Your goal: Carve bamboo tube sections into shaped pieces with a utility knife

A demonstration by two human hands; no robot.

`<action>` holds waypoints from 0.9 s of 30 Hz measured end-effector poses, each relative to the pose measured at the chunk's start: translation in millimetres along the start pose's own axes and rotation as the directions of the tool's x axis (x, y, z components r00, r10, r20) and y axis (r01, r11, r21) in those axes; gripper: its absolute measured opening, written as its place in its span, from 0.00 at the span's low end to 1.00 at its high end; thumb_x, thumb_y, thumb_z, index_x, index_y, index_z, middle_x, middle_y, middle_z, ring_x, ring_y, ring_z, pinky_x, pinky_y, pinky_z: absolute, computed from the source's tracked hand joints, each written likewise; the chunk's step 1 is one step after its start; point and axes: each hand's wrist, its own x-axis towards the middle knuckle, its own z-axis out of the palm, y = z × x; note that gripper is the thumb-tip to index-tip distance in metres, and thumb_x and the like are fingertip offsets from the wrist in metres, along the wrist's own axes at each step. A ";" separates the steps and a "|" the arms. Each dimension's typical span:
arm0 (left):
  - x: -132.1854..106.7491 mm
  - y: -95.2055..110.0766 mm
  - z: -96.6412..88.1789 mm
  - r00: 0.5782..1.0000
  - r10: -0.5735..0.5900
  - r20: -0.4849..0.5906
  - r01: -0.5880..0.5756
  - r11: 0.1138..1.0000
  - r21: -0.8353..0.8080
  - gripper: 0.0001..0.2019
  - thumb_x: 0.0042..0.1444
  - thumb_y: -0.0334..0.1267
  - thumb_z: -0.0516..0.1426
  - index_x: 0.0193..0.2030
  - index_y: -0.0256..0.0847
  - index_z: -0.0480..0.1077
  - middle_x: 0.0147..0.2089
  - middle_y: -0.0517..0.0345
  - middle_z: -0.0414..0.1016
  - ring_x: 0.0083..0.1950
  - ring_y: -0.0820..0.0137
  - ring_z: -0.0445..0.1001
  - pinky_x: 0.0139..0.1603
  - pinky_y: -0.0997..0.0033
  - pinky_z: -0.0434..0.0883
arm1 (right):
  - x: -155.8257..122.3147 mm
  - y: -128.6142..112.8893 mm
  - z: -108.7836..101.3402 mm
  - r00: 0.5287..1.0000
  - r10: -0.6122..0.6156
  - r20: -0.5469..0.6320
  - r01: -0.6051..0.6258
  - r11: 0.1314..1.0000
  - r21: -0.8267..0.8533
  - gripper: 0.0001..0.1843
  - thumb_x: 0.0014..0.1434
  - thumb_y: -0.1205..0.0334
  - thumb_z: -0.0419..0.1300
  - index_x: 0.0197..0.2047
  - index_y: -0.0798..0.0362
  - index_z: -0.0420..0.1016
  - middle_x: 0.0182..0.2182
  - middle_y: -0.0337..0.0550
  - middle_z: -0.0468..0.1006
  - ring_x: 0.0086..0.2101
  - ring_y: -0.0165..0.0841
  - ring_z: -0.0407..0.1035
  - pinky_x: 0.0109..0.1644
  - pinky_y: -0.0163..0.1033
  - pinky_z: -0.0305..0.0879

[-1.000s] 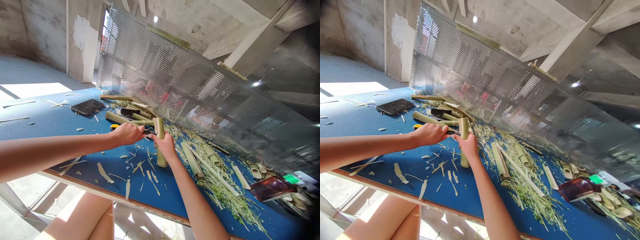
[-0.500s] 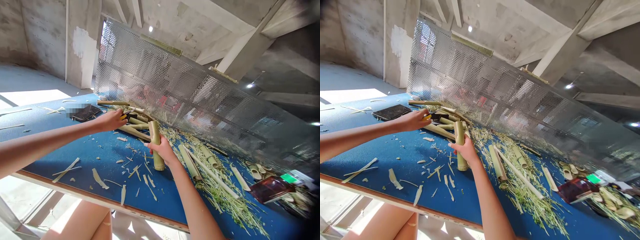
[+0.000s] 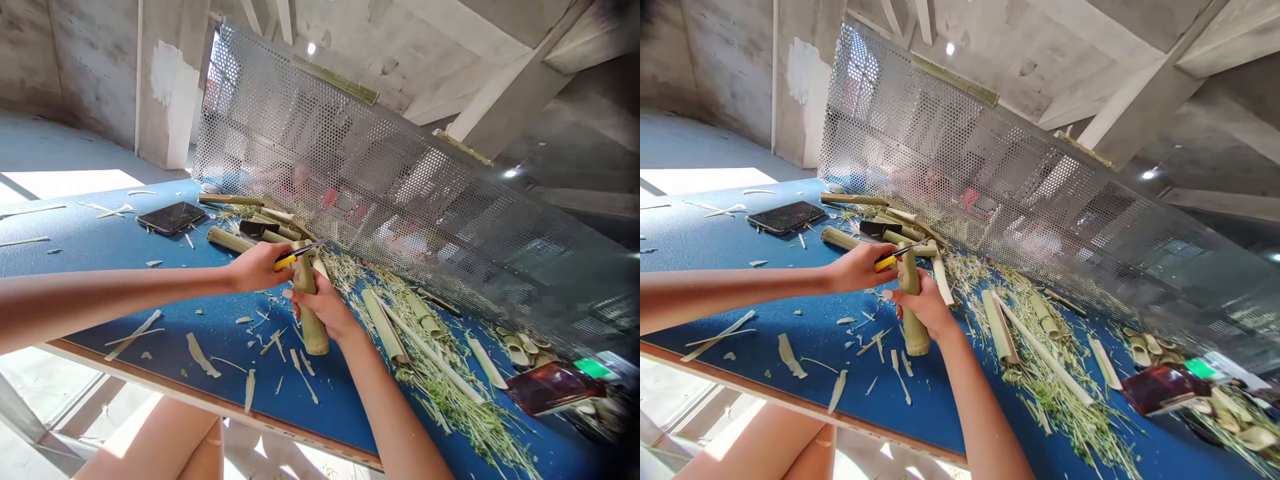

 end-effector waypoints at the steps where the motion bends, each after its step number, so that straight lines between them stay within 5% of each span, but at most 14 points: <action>1: 0.8 0.6 2.8 1.000 -0.009 0.000 0.009 1.000 0.020 0.07 0.51 0.38 0.54 0.33 0.35 0.67 0.22 0.64 0.61 0.22 0.77 0.54 0.23 0.76 0.51 | -0.3 -0.5 1.2 1.000 0.003 0.004 -0.003 1.000 -0.008 0.31 0.34 0.58 0.72 0.39 0.48 0.60 0.19 0.26 0.66 0.16 0.26 0.62 0.19 0.33 0.60; 9: -0.4 -1.5 9.5 0.998 -0.067 -0.019 0.069 0.992 0.109 0.08 0.53 0.36 0.51 0.25 0.37 0.65 0.19 0.61 0.61 0.20 0.76 0.53 0.21 0.74 0.49 | 0.5 -1.1 6.9 1.000 0.007 -0.008 -0.007 0.999 -0.033 0.35 0.31 0.55 0.72 0.42 0.48 0.59 0.20 0.24 0.65 0.16 0.25 0.62 0.18 0.34 0.60; 14: 2.6 -11.7 0.3 0.977 -0.058 -0.204 0.086 0.987 0.133 0.09 0.54 0.39 0.50 0.27 0.38 0.64 0.21 0.61 0.63 0.21 0.75 0.56 0.23 0.73 0.51 | 1.1 2.7 4.5 1.000 -0.014 -0.019 0.013 0.997 -0.082 0.32 0.34 0.52 0.70 0.40 0.48 0.60 0.20 0.26 0.65 0.16 0.26 0.61 0.19 0.35 0.61; 20: 10.3 -27.6 -21.0 0.895 -0.161 -0.417 0.156 0.987 -0.047 0.08 0.53 0.39 0.51 0.27 0.39 0.61 0.23 0.62 0.61 0.24 0.75 0.56 0.26 0.73 0.55 | 3.2 4.0 -2.5 0.976 -0.196 -0.096 0.186 0.977 -0.100 0.27 0.39 0.53 0.69 0.41 0.51 0.66 0.24 0.31 0.69 0.21 0.26 0.63 0.27 0.36 0.64; 24: 8.4 -27.4 -22.4 0.889 -0.383 -0.250 0.270 0.881 -0.388 0.11 0.56 0.46 0.49 0.32 0.40 0.59 0.21 0.65 0.56 0.22 0.75 0.56 0.23 0.73 0.56 | 5.9 4.6 -6.8 0.943 -0.274 -0.186 0.261 0.961 -0.095 0.26 0.39 0.52 0.69 0.41 0.49 0.66 0.26 0.32 0.70 0.24 0.27 0.64 0.32 0.37 0.66; 27: 0.0 -19.3 -17.6 0.955 -0.277 -0.103 0.236 0.924 -0.301 0.17 0.59 0.52 0.44 0.34 0.40 0.60 0.20 0.65 0.56 0.21 0.75 0.56 0.23 0.74 0.55 | 9.2 8.1 -9.9 0.936 -0.286 -0.205 0.276 0.958 -0.077 0.28 0.39 0.52 0.69 0.43 0.49 0.65 0.26 0.32 0.70 0.24 0.28 0.65 0.32 0.38 0.66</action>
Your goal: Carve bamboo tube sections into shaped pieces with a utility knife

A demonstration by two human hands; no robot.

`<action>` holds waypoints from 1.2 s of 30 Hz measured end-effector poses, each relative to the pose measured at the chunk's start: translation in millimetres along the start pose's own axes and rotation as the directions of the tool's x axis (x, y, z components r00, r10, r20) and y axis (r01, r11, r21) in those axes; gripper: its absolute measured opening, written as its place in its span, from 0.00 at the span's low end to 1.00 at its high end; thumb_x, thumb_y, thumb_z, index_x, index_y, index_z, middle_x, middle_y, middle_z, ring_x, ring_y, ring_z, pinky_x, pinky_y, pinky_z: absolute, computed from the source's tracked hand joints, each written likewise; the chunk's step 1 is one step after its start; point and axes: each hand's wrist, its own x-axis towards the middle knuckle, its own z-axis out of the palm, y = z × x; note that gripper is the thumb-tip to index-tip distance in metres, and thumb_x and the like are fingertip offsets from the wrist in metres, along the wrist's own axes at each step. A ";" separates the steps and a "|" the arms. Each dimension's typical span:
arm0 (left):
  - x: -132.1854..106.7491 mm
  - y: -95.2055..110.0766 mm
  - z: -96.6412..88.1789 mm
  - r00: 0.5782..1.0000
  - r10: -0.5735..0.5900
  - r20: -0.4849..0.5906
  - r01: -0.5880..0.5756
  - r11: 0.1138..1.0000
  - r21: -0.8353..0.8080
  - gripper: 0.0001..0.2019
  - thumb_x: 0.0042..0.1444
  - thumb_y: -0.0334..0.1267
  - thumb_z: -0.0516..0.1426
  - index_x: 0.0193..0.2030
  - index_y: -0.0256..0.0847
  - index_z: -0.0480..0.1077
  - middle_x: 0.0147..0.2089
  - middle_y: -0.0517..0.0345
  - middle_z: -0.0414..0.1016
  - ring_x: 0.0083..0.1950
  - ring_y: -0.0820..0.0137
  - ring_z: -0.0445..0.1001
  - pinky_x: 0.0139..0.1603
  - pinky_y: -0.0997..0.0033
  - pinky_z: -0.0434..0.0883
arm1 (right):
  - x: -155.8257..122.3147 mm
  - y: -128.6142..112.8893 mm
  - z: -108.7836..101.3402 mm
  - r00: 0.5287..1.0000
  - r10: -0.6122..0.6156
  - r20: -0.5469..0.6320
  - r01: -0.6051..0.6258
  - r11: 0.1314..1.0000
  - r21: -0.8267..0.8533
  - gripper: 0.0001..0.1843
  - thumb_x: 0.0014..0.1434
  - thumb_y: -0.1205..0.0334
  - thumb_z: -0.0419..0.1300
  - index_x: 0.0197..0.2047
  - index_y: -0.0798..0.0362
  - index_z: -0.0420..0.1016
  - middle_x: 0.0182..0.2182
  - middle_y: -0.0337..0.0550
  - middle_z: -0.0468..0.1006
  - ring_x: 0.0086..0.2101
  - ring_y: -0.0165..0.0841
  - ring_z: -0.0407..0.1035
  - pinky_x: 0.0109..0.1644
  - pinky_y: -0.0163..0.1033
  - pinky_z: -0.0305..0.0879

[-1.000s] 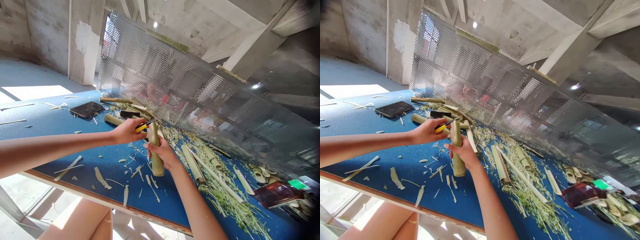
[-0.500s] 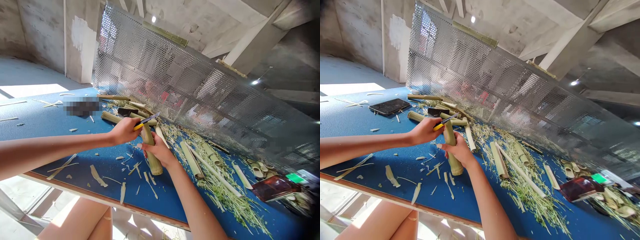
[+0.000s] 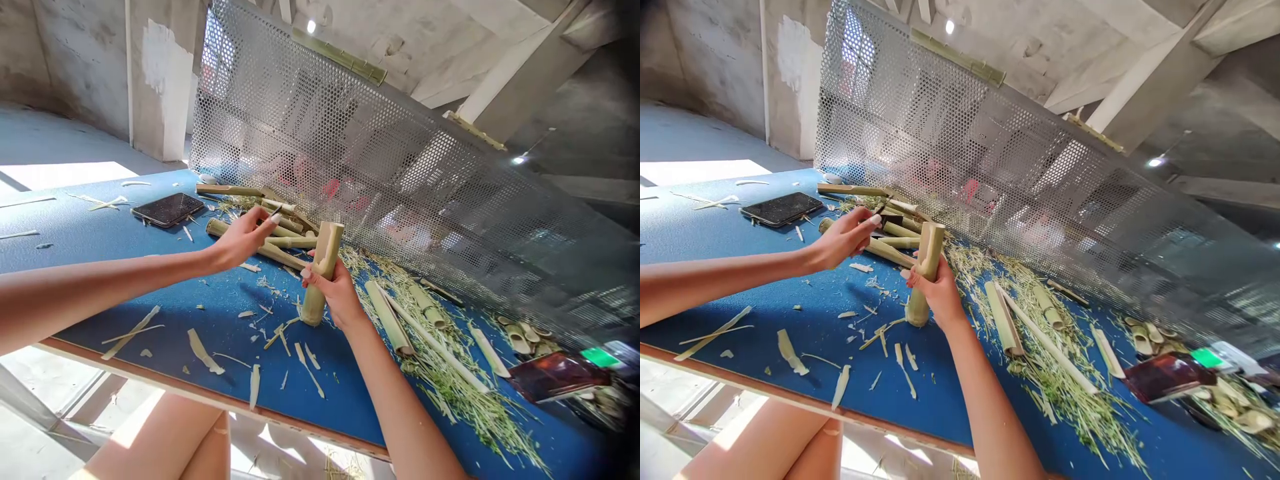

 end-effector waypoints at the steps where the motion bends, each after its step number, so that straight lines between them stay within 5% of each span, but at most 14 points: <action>1: -4.6 1.7 2.3 0.995 0.066 0.070 -0.072 0.993 0.091 0.18 0.59 0.53 0.43 0.33 0.40 0.61 0.20 0.64 0.57 0.21 0.75 0.56 0.23 0.74 0.54 | 1.0 2.0 -1.0 1.000 -0.014 -0.012 0.014 1.000 0.002 0.28 0.40 0.51 0.68 0.43 0.49 0.64 0.26 0.32 0.70 0.23 0.28 0.65 0.32 0.38 0.66; 4: -17.1 5.0 9.7 0.950 0.146 0.277 -0.234 0.919 0.318 0.20 0.60 0.53 0.42 0.27 0.40 0.61 0.20 0.61 0.59 0.21 0.74 0.57 0.23 0.72 0.52 | 3.6 7.8 -5.3 0.992 -0.101 -0.070 0.101 0.995 -0.002 0.27 0.43 0.48 0.66 0.41 0.48 0.61 0.25 0.31 0.69 0.23 0.28 0.65 0.32 0.38 0.66; 8: -24.9 2.6 17.1 0.914 0.155 0.374 -0.310 0.861 0.403 0.19 0.60 0.52 0.44 0.27 0.41 0.62 0.20 0.59 0.61 0.19 0.72 0.58 0.21 0.70 0.50 | 5.2 10.7 -11.2 0.979 -0.148 -0.142 0.135 0.986 -0.101 0.30 0.38 0.44 0.68 0.39 0.48 0.58 0.26 0.32 0.70 0.24 0.28 0.66 0.32 0.37 0.65; 13: -25.4 0.1 18.7 0.906 0.195 0.375 -0.349 0.846 0.403 0.19 0.61 0.50 0.43 0.27 0.41 0.61 0.19 0.58 0.61 0.18 0.72 0.59 0.20 0.69 0.50 | 4.3 7.5 -9.4 0.972 -0.155 -0.177 0.106 0.961 -0.255 0.32 0.34 0.42 0.69 0.35 0.49 0.59 0.24 0.32 0.69 0.26 0.30 0.67 0.32 0.36 0.63; 36: -23.1 -0.3 15.1 0.899 0.130 0.417 -0.326 0.835 0.443 0.20 0.61 0.51 0.42 0.27 0.41 0.63 0.21 0.55 0.64 0.20 0.70 0.61 0.22 0.68 0.51 | 1.8 3.2 -4.4 0.954 -0.208 -0.217 0.129 0.935 -0.329 0.31 0.32 0.44 0.70 0.34 0.50 0.61 0.24 0.33 0.69 0.26 0.31 0.66 0.33 0.39 0.64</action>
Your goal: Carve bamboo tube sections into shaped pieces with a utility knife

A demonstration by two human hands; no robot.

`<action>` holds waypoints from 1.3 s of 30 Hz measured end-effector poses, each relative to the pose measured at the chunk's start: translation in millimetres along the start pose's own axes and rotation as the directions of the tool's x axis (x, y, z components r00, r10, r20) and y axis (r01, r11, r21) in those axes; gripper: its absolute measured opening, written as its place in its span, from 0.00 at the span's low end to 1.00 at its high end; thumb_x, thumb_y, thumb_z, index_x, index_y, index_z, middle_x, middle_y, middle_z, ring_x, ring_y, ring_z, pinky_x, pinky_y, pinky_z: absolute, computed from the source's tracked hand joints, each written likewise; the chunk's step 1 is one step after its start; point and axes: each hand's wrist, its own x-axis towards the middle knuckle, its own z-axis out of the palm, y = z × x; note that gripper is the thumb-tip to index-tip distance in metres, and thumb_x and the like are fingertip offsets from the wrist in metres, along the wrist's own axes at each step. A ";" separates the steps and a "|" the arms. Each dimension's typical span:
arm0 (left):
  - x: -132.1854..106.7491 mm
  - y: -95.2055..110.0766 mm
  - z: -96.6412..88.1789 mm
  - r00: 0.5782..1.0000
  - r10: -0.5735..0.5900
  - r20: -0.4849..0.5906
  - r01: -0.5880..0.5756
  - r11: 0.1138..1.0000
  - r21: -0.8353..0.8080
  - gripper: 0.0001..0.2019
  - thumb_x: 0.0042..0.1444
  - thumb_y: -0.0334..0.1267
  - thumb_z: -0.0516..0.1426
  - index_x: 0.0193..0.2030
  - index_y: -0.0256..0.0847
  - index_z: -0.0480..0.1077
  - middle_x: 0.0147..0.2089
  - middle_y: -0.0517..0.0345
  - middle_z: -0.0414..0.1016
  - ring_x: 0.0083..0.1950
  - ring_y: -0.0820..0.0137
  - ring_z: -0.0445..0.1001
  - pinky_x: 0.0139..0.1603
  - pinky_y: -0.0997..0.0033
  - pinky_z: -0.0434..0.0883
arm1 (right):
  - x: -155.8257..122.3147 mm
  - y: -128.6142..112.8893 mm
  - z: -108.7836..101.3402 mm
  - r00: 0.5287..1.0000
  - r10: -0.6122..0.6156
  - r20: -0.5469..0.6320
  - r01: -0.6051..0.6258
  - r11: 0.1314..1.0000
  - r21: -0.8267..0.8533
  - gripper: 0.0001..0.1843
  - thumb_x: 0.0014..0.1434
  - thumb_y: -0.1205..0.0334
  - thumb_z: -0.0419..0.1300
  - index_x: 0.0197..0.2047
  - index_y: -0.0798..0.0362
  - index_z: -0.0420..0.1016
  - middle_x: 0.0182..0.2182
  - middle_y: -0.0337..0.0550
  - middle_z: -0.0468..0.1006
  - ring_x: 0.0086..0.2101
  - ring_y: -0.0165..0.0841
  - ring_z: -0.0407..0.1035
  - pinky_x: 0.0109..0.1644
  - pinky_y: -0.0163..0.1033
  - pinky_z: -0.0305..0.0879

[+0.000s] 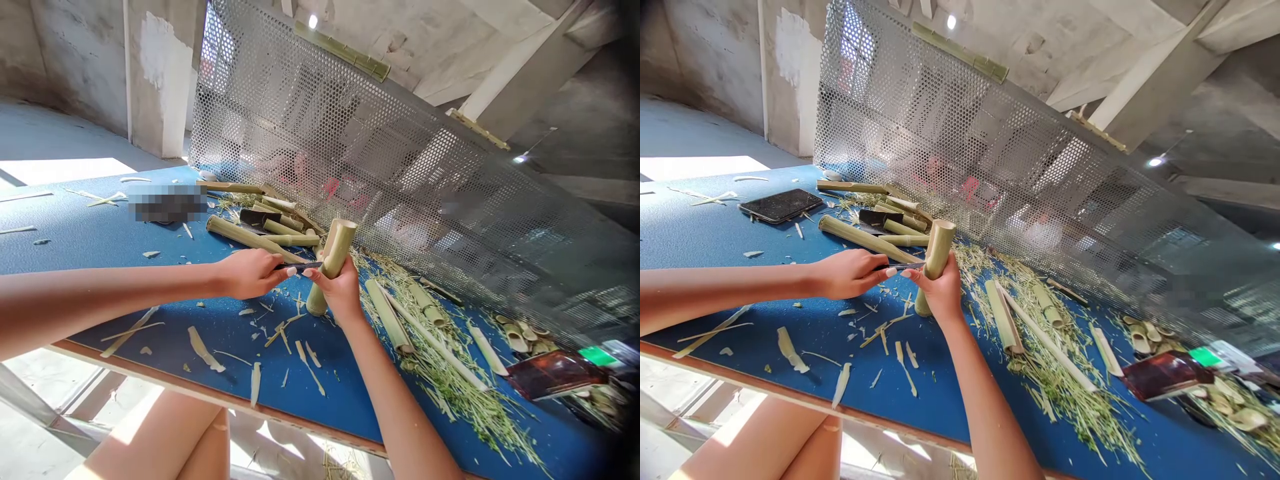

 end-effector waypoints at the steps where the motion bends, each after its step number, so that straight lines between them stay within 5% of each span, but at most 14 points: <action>1: 0.0 0.2 -0.1 1.000 0.003 0.005 -0.003 1.000 0.000 0.20 0.61 0.50 0.41 0.27 0.41 0.62 0.21 0.55 0.64 0.20 0.70 0.61 0.22 0.68 0.51 | 0.0 -0.1 0.1 1.000 0.000 0.001 0.000 1.000 0.001 0.31 0.32 0.44 0.70 0.34 0.50 0.61 0.24 0.33 0.69 0.26 0.31 0.66 0.33 0.39 0.63; 6: 0.0 -3.4 1.0 0.998 0.055 0.021 -0.055 0.998 -0.011 0.20 0.61 0.50 0.41 0.27 0.41 0.62 0.20 0.56 0.63 0.18 0.70 0.59 0.21 0.67 0.50 | -1.1 -1.4 1.5 1.000 -0.008 0.007 0.008 1.000 -0.010 0.30 0.32 0.46 0.71 0.33 0.50 0.60 0.23 0.31 0.67 0.25 0.30 0.65 0.32 0.38 0.63; 19: 1.1 -12.7 -2.2 0.985 0.138 0.108 -0.162 0.952 0.259 0.16 0.64 0.46 0.40 0.34 0.38 0.61 0.20 0.58 0.64 0.18 0.71 0.59 0.19 0.69 0.45 | -8.6 -10.4 6.9 0.999 -0.040 0.020 0.041 0.998 -0.048 0.24 0.36 0.51 0.70 0.30 0.51 0.61 0.22 0.30 0.63 0.24 0.26 0.59 0.29 0.35 0.59; 39: -4.0 3.0 -4.8 0.995 0.096 0.035 -0.101 0.877 0.471 0.19 0.64 0.46 0.41 0.37 0.34 0.65 0.23 0.52 0.71 0.22 0.66 0.70 0.20 0.69 0.42 | -9.3 -5.8 5.3 0.997 0.047 0.061 -0.047 0.999 0.011 0.23 0.38 0.53 0.69 0.33 0.52 0.64 0.22 0.31 0.65 0.24 0.28 0.62 0.29 0.36 0.60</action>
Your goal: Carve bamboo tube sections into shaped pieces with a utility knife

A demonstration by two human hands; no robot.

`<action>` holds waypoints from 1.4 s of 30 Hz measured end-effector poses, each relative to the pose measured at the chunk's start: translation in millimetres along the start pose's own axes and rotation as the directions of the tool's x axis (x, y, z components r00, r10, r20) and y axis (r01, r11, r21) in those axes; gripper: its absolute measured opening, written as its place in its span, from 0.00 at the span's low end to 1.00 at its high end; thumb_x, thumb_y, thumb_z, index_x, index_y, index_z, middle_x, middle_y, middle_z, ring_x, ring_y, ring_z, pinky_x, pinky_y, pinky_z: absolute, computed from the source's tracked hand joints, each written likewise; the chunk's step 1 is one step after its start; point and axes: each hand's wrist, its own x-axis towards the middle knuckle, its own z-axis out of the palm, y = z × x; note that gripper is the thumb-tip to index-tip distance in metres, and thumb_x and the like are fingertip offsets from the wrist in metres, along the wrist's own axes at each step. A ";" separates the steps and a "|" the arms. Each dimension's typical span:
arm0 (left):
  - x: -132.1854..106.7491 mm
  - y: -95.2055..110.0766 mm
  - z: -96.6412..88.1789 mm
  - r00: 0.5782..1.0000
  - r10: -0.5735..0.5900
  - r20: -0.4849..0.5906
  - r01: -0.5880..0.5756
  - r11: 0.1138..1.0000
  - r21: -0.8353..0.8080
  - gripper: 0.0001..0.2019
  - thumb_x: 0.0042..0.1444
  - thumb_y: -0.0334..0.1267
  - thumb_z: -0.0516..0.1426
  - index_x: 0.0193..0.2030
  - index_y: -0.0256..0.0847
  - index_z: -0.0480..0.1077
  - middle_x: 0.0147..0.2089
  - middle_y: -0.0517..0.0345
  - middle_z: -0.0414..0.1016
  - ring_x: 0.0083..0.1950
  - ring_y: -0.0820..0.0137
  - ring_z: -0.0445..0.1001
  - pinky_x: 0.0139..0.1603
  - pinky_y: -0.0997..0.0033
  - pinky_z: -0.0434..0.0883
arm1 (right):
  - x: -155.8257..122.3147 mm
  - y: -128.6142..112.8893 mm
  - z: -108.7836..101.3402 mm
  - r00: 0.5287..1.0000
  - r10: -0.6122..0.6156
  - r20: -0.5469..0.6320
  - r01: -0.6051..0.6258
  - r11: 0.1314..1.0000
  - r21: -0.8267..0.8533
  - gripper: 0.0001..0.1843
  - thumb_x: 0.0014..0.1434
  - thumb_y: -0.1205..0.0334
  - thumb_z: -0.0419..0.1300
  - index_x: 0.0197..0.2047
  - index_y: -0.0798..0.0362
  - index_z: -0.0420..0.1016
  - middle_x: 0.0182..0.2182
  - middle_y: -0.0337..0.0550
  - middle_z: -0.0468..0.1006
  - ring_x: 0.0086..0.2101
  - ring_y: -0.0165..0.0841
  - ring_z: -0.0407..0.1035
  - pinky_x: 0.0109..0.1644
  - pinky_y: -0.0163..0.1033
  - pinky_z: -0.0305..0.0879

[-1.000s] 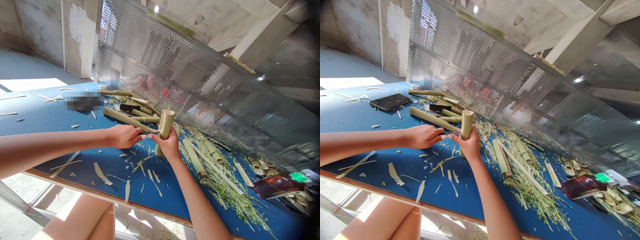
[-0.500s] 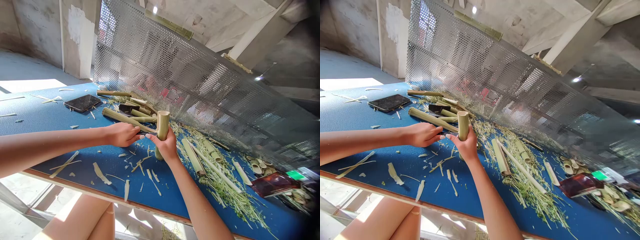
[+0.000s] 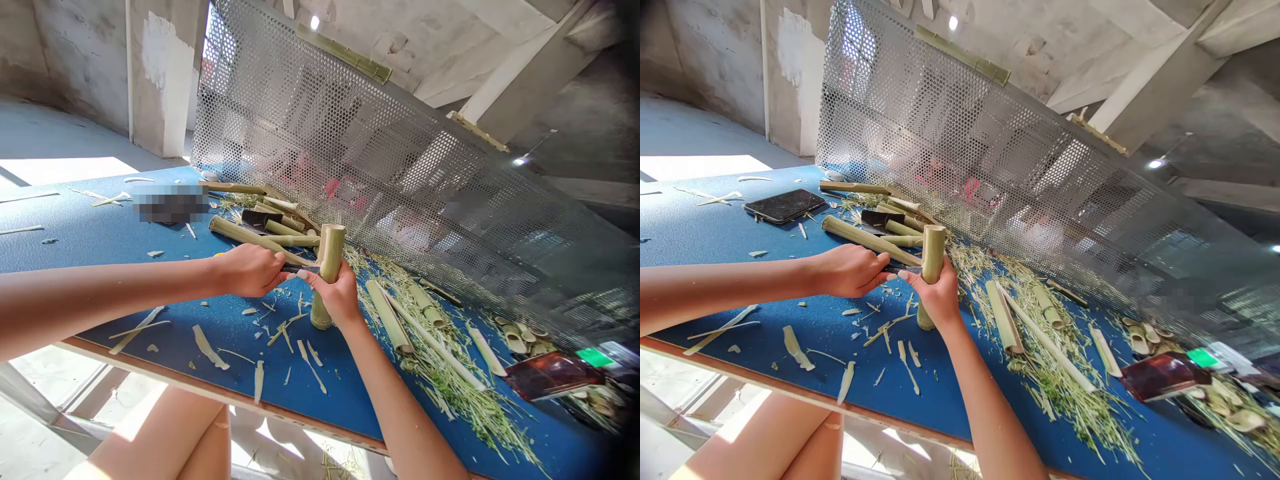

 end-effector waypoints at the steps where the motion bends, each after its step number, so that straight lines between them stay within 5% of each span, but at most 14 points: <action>1: 0.0 0.7 -0.1 1.000 -0.003 -0.005 0.003 1.000 0.013 0.19 0.64 0.46 0.41 0.37 0.34 0.65 0.22 0.52 0.70 0.22 0.65 0.71 0.20 0.69 0.42 | 0.1 -0.2 -0.3 1.000 0.003 0.002 -0.003 1.000 -0.007 0.23 0.38 0.53 0.69 0.34 0.52 0.64 0.22 0.31 0.65 0.24 0.28 0.62 0.30 0.36 0.60; 9: 2.2 1.3 3.3 1.000 0.009 -0.020 -0.007 0.994 0.110 0.21 0.64 0.47 0.39 0.36 0.33 0.65 0.20 0.52 0.68 0.23 0.62 0.72 0.18 0.70 0.46 | 1.1 -1.6 -2.3 1.000 0.018 0.020 -0.017 0.999 -0.047 0.23 0.39 0.50 0.69 0.35 0.52 0.65 0.20 0.31 0.65 0.23 0.30 0.62 0.28 0.37 0.61; 20: 11.1 10.5 6.3 0.995 -0.066 -0.070 0.078 0.981 0.180 0.23 0.65 0.48 0.39 0.38 0.31 0.66 0.26 0.48 0.70 0.27 0.64 0.72 0.21 0.72 0.52 | 5.1 2.3 -1.6 0.987 0.145 0.064 -0.151 0.983 0.103 0.24 0.40 0.51 0.69 0.36 0.51 0.63 0.17 0.29 0.66 0.16 0.28 0.61 0.20 0.35 0.59; 23: 22.0 -7.3 -6.1 0.976 -0.168 -0.139 0.197 0.952 0.234 0.25 0.65 0.47 0.36 0.40 0.28 0.65 0.29 0.45 0.70 0.29 0.66 0.71 0.23 0.74 0.51 | 5.4 -0.3 -0.7 0.973 0.211 0.097 -0.224 0.964 0.144 0.25 0.38 0.51 0.69 0.34 0.50 0.61 0.17 0.28 0.65 0.15 0.27 0.60 0.19 0.35 0.59; 28: 28.0 -56.4 -43.5 0.863 -0.422 -0.278 0.484 0.849 0.213 0.26 0.67 0.46 0.35 0.43 0.22 0.63 0.31 0.43 0.71 0.28 0.72 0.66 0.28 0.78 0.51 | 5.8 -2.4 1.0 0.962 0.169 0.215 -0.223 0.940 0.259 0.28 0.36 0.53 0.70 0.37 0.49 0.59 0.18 0.25 0.64 0.16 0.25 0.59 0.19 0.35 0.59; 31: 14.2 -52.6 -46.6 0.886 -0.389 -0.252 0.416 0.908 0.059 0.23 0.66 0.46 0.38 0.42 0.27 0.63 0.28 0.50 0.70 0.25 0.75 0.61 0.26 0.78 0.47 | 6.3 -0.5 0.5 0.972 0.111 0.208 -0.168 0.945 0.281 0.30 0.35 0.55 0.71 0.38 0.49 0.60 0.21 0.27 0.67 0.18 0.26 0.61 0.24 0.36 0.62; 35: -6.1 -16.8 -27.5 0.970 -0.224 -0.096 0.205 0.963 -0.178 0.21 0.65 0.48 0.38 0.34 0.36 0.63 0.23 0.58 0.66 0.22 0.74 0.61 0.23 0.74 0.47 | 6.6 1.8 -1.2 0.992 0.052 0.117 -0.084 0.954 0.288 0.32 0.33 0.55 0.71 0.40 0.50 0.61 0.23 0.29 0.69 0.22 0.26 0.63 0.29 0.36 0.64; 42: -11.5 7.4 -8.3 0.997 -0.070 0.031 0.073 0.992 -0.103 0.21 0.64 0.49 0.40 0.35 0.38 0.66 0.22 0.53 0.69 0.19 0.68 0.63 0.20 0.67 0.48 | 6.4 5.6 -1.9 0.999 0.026 0.035 -0.032 0.984 0.175 0.31 0.32 0.53 0.72 0.38 0.50 0.62 0.28 0.32 0.69 0.28 0.28 0.65 0.32 0.36 0.64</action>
